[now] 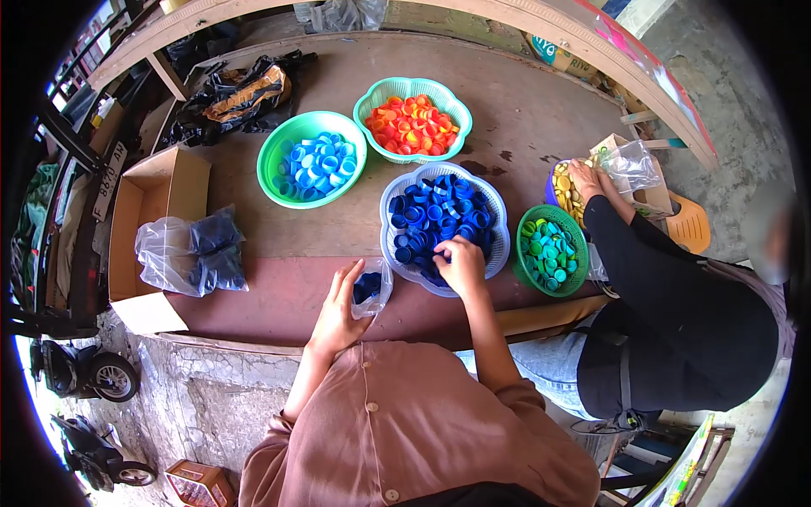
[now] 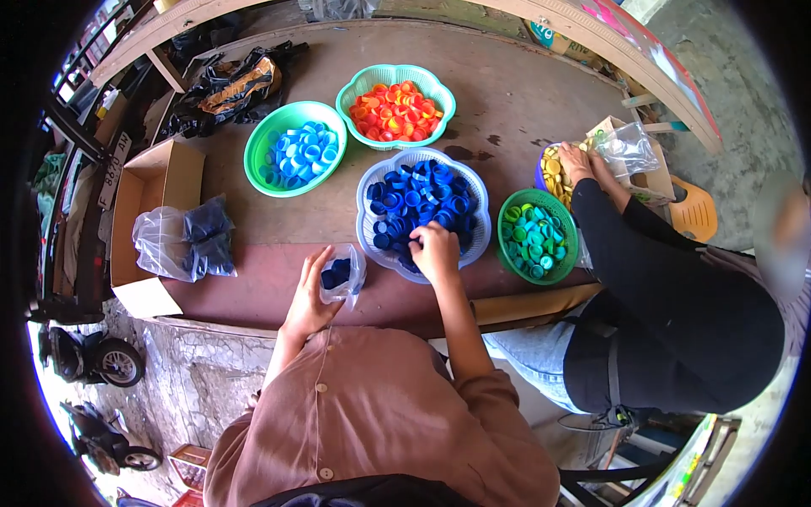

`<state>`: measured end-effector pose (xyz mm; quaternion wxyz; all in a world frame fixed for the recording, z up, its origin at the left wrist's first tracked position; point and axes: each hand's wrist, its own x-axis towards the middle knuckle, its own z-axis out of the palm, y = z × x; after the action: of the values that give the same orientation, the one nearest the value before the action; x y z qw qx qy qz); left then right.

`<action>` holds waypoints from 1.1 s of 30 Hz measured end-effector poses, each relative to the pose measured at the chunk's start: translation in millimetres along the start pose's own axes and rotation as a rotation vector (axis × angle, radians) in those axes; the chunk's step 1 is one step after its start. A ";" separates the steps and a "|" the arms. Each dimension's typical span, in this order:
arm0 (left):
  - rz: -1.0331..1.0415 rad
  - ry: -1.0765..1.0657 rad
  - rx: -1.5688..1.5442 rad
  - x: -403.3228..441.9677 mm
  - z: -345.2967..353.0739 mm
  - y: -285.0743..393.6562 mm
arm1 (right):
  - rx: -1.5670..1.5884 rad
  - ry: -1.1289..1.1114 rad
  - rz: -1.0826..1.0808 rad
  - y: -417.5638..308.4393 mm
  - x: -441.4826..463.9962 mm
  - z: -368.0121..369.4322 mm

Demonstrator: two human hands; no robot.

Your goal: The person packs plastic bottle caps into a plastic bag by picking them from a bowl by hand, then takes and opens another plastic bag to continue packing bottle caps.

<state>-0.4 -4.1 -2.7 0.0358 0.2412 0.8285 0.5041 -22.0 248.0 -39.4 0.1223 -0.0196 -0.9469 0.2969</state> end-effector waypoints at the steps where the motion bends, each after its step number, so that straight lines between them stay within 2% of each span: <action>1: 0.000 -0.003 0.008 0.6 0.5 -0.3 | -0.094 -0.106 0.024 -2.4 1.6 2.4; 4: 0.010 -0.008 -0.003 2.5 0.9 2.3 | -0.324 -0.124 -0.093 -7.0 2.4 14.9; 6: 0.005 -0.010 -0.003 1.8 0.4 3.4 | -0.346 -0.169 -0.113 -3.9 4.1 16.0; 9: -0.006 0.001 0.003 1.8 -0.4 1.3 | 0.194 -0.026 -0.005 -9.1 8.3 5.7; 10: -0.006 0.004 0.007 1.0 -0.7 0.4 | 0.402 -0.027 -0.101 -4.9 9.3 4.6; 12: -0.017 -0.002 0.001 2.7 -0.9 1.7 | 1.090 -0.094 0.175 -23.4 0.5 -7.6; 14: -0.022 -0.015 -0.011 4.6 1.4 3.9 | 1.147 -0.066 0.149 -24.1 -6.2 -12.5; 16: -0.017 -0.024 -0.009 5.5 2.3 5.3 | 1.230 -0.053 -0.037 -34.7 -8.2 -23.3; 18: -0.013 -0.023 -0.006 5.6 2.5 5.8 | 1.198 -0.041 -0.113 -48.4 -5.7 -29.4; 20: -0.010 -0.019 -0.004 4.8 3.6 5.0 | 0.669 0.067 -0.342 -70.6 0.0 -33.2; 25: 0.035 0.027 -0.060 3.7 6.4 3.2 | 0.018 0.064 -0.313 -112.7 -18.4 3.8; 28: 0.042 0.066 -0.012 2.9 2.9 2.6 | 0.193 0.035 -0.280 -118.7 -25.3 5.8; 30: 0.031 0.076 -0.025 1.9 1.2 0.6 | 0.302 0.101 -0.343 -108.7 -21.0 0.4; 33: 0.103 0.133 -0.015 1.1 -5.2 7.0 | 0.384 0.301 -0.234 -71.4 -5.9 -9.1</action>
<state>-0.4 -5.2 6.0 -0.0435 0.2494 0.8117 0.5264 -11.5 193.6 7.1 0.2965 0.0696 -0.8401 0.4488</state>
